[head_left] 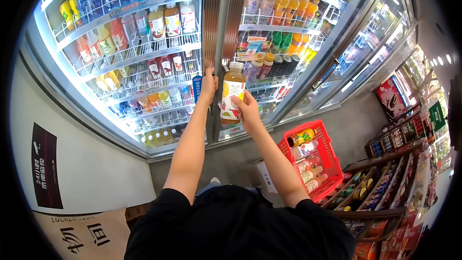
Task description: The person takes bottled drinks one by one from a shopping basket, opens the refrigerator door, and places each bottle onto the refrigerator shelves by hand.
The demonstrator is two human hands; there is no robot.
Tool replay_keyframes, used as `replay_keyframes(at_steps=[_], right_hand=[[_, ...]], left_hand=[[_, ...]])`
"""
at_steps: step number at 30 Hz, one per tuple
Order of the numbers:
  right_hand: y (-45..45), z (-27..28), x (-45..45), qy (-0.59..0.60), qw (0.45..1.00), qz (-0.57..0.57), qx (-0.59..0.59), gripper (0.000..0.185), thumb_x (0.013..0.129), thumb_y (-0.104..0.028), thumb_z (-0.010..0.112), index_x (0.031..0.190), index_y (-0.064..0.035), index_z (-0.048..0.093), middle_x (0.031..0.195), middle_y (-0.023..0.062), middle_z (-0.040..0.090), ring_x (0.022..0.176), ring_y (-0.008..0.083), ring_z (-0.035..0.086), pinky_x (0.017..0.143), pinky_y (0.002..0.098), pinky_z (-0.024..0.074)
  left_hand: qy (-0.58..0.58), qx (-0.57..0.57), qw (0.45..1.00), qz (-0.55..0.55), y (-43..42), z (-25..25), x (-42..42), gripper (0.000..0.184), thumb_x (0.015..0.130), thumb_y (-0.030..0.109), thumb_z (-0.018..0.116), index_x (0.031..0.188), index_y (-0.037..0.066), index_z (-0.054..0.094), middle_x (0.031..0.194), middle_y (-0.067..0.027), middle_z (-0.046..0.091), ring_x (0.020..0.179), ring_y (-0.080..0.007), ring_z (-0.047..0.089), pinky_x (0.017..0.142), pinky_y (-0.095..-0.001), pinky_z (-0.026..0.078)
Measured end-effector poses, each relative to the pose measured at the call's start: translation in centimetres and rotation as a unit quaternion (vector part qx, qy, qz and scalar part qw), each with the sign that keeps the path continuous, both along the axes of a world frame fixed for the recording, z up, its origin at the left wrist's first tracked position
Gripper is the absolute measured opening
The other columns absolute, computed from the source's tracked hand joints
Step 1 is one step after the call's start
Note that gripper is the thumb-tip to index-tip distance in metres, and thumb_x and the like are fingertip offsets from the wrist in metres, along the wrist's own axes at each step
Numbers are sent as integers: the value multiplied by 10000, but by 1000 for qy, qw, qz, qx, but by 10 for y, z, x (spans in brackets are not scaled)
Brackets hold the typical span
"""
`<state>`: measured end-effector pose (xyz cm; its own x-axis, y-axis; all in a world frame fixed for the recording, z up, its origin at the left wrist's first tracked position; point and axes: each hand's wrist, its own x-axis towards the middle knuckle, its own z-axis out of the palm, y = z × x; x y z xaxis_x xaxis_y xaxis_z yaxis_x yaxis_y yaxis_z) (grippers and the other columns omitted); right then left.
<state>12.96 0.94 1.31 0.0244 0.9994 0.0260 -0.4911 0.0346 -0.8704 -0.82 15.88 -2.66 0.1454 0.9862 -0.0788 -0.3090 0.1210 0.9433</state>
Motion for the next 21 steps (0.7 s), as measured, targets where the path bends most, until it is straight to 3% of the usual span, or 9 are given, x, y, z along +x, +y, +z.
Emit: replay_keyframes(at_steps=[3, 10, 21], right_hand=[[-4, 1, 10, -9, 1000, 5, 5, 550, 874, -78, 748, 1353, 24, 498, 1234, 97, 653, 1106, 151, 626, 953, 302, 494], [-29, 0, 32, -18, 1000, 12, 17, 551, 875, -69, 743, 1356, 30, 493, 1241, 109, 646, 1118, 159, 621, 962, 313, 492], [-118, 11, 49, -25, 996, 59, 56, 526, 872, -97, 758, 1326, 22, 522, 1192, 103, 652, 1072, 147, 630, 920, 285, 507]], left_hand=[[8, 5, 1000, 13, -9, 4, 1, 553, 948, 553, 380, 537, 202, 262, 487, 48, 235, 439, -116, 249, 481, -291, 231], [53, 19, 998, -4, -77, -3, 2, 605, 950, 587, 308, 510, 190, 189, 463, 39, 192, 434, -132, 206, 485, -306, 212], [27, 7, 998, 56, -217, 7, -8, 564, 954, 519, 394, 518, 193, 245, 482, 52, 231, 436, -108, 228, 479, -289, 203]])
